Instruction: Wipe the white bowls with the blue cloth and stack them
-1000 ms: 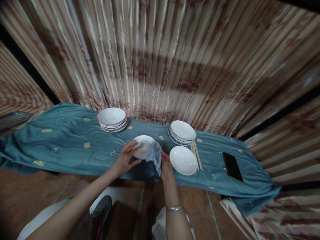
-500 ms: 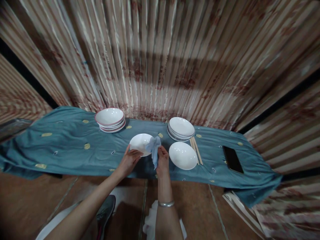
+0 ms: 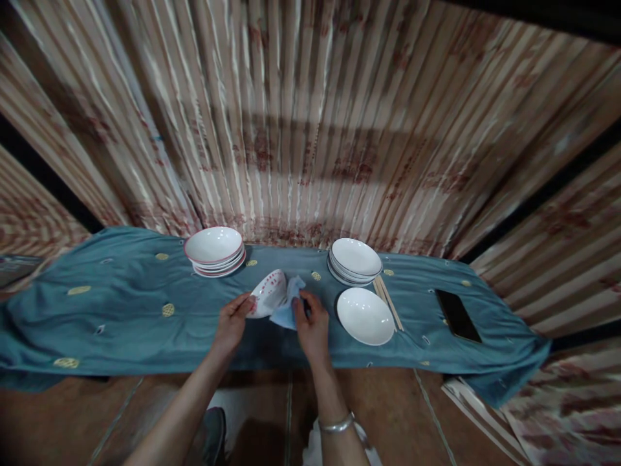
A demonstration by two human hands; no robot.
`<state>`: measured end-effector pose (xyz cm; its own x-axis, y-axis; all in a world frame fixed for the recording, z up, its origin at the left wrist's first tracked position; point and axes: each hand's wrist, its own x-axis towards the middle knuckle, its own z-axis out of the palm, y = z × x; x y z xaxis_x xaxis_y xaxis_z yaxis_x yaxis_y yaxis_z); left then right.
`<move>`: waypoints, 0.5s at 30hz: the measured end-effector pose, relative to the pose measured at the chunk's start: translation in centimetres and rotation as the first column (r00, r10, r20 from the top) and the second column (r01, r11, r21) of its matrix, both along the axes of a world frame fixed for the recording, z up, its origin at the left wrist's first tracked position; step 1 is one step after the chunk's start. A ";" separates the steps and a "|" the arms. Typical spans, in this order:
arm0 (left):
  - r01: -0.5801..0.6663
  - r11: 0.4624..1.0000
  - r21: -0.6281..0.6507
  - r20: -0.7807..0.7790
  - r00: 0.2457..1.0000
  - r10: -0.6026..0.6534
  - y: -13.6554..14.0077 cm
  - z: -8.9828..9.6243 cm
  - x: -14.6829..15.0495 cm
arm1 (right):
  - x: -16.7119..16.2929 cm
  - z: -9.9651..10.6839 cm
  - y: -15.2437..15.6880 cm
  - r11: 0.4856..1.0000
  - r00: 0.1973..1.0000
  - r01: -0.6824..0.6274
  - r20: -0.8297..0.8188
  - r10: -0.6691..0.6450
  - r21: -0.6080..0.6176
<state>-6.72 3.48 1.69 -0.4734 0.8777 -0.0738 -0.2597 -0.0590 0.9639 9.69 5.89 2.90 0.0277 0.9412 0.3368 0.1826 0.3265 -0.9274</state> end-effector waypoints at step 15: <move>0.004 1.000 -0.020 0.089 0.996 -0.002 -1.2 -0.7 -0.3 | -7.5 0.6 1.8 0.956 0.747 -0.192 0.665 -0.004 0.221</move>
<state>-7.03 2.28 0.98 -0.4618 0.8769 -0.1334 -0.3450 -0.0391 0.9378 2.16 7.70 3.46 -0.3744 0.8013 0.4667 0.6643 0.5829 -0.4679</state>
